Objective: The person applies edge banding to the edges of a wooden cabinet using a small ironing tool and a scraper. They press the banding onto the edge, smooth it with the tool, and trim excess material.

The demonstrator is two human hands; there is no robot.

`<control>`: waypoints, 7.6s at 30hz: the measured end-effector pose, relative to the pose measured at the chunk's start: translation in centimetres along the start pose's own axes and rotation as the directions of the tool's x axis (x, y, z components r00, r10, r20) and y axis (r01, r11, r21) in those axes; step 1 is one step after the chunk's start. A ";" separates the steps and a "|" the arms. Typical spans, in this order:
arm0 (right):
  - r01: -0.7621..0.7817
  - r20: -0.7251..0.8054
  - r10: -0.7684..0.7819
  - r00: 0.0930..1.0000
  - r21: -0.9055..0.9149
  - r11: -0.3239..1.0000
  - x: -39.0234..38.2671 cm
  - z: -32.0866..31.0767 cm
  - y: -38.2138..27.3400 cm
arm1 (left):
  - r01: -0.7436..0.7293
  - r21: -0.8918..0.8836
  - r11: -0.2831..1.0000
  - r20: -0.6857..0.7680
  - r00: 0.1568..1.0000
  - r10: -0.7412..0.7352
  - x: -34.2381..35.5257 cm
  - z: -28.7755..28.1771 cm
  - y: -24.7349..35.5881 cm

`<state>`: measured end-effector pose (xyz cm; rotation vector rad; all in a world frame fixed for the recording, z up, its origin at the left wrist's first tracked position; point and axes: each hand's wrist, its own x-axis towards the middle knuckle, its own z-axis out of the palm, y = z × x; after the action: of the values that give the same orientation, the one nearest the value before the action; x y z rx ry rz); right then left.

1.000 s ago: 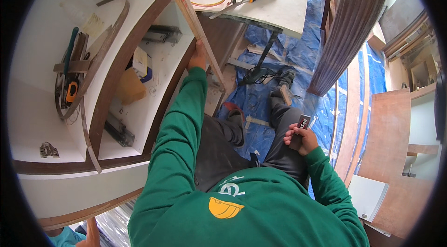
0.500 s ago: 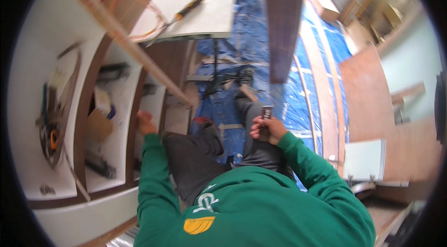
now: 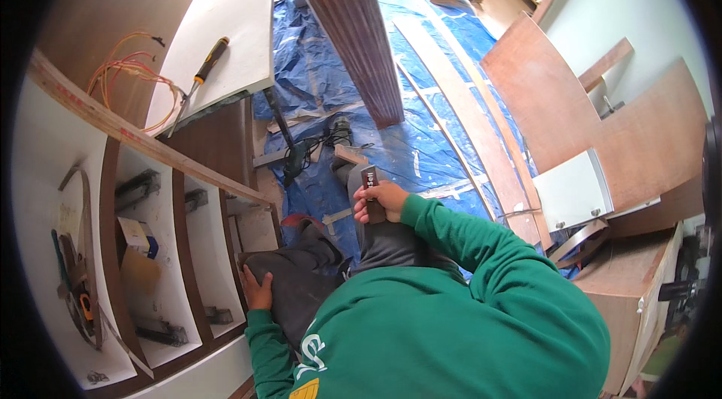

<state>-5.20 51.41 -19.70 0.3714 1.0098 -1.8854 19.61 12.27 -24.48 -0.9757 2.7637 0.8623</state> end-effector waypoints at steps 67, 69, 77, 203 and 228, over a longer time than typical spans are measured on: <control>0.018 0.411 0.068 0.909 -0.202 0.979 4.2 21.9 1.8 | -0.048 -0.784 0.618 -0.190 0.968 -0.166 -2.9 -3.0 3.3; 0.013 0.417 0.085 0.905 -0.227 0.974 5.5 24.3 2.8 | 0.003 -0.838 0.546 -0.135 0.968 -0.213 -2.0 -4.9 4.6; -0.104 0.455 0.214 0.865 -0.256 0.961 11.8 31.0 7.5 | -0.053 -0.998 -0.036 -0.044 0.979 -0.201 6.6 -11.0 7.8; -0.025 0.025 -0.676 0.736 -0.998 -0.065 -0.4 0.5 2.4 | -0.248 0.198 0.948 0.339 0.925 0.172 -5.0 -2.9 8.1; 0.073 0.077 -0.676 0.732 -0.997 -0.035 -2.5 -1.2 2.5 | -0.271 0.369 0.889 0.216 0.955 0.201 -3.4 -0.5 6.2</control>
<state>-2.03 53.21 -20.10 -0.4468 2.7519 -0.9828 18.68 17.82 -20.17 -0.4762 2.7779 0.3552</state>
